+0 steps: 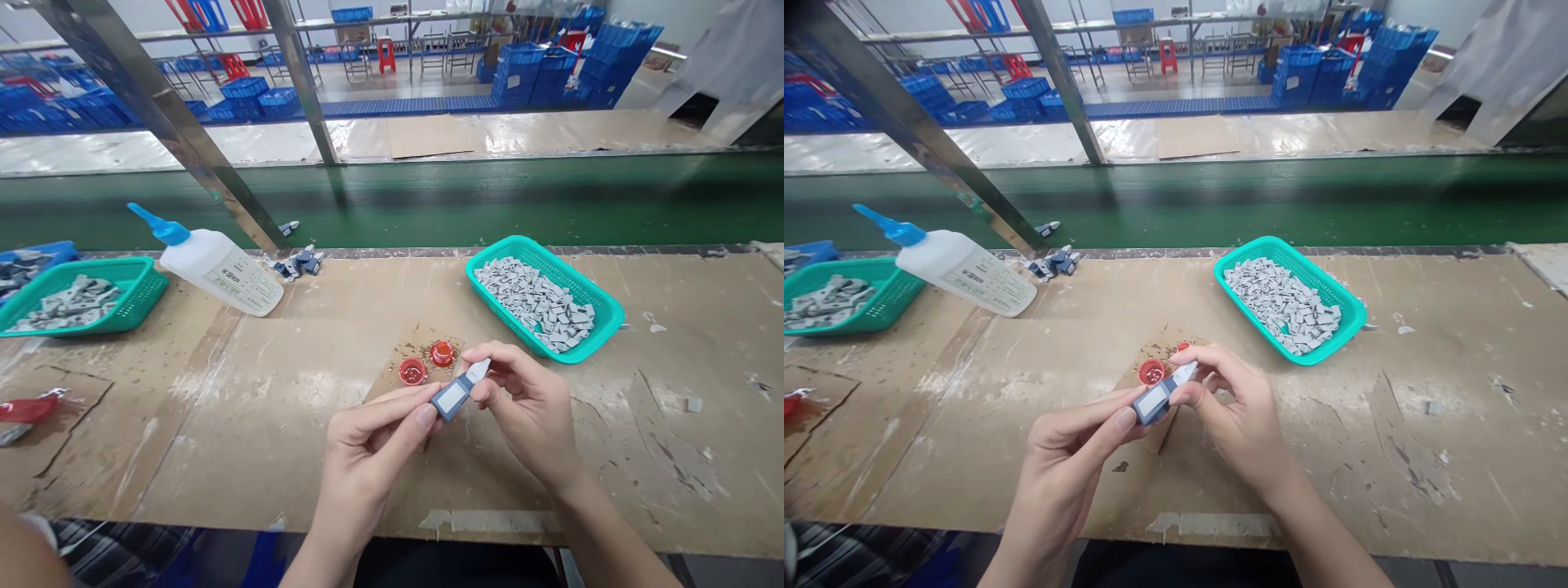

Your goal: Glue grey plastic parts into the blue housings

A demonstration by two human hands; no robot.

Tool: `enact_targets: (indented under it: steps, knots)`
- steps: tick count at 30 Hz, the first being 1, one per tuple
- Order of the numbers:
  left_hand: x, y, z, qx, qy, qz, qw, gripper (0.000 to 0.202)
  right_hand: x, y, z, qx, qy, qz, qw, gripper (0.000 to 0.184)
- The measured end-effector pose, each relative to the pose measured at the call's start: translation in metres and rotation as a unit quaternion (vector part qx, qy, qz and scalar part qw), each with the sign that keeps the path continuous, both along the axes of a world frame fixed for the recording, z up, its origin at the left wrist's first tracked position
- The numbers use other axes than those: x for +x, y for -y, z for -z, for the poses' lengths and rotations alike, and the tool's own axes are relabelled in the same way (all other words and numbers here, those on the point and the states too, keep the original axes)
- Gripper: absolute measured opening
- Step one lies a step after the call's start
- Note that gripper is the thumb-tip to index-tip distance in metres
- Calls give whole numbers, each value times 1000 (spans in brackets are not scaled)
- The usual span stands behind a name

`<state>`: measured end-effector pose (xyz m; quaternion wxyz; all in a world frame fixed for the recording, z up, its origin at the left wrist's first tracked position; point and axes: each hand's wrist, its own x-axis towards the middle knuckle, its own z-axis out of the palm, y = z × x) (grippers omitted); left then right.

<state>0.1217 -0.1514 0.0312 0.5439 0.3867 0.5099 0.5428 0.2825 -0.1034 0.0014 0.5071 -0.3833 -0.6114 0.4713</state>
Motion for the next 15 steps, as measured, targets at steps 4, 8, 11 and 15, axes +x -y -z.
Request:
enact_targets:
  steps: [4,8,11,15]
  knots:
    - [1,1,0,10,2,-6,1000,16,0,0,0,-5,-1,-3,1000,18]
    - [-1,1,1,19,-4,5,1000,18,0,-2,-1,-2,-3,-6,1000,17]
    - [-3,-1,4,27,-12,7,1000,19,0,-2,-1,8,2,-2,1000,18]
    - [-3,-4,4,35,-18,5,999,22,1,-2,-1,25,4,-1,1000,20]
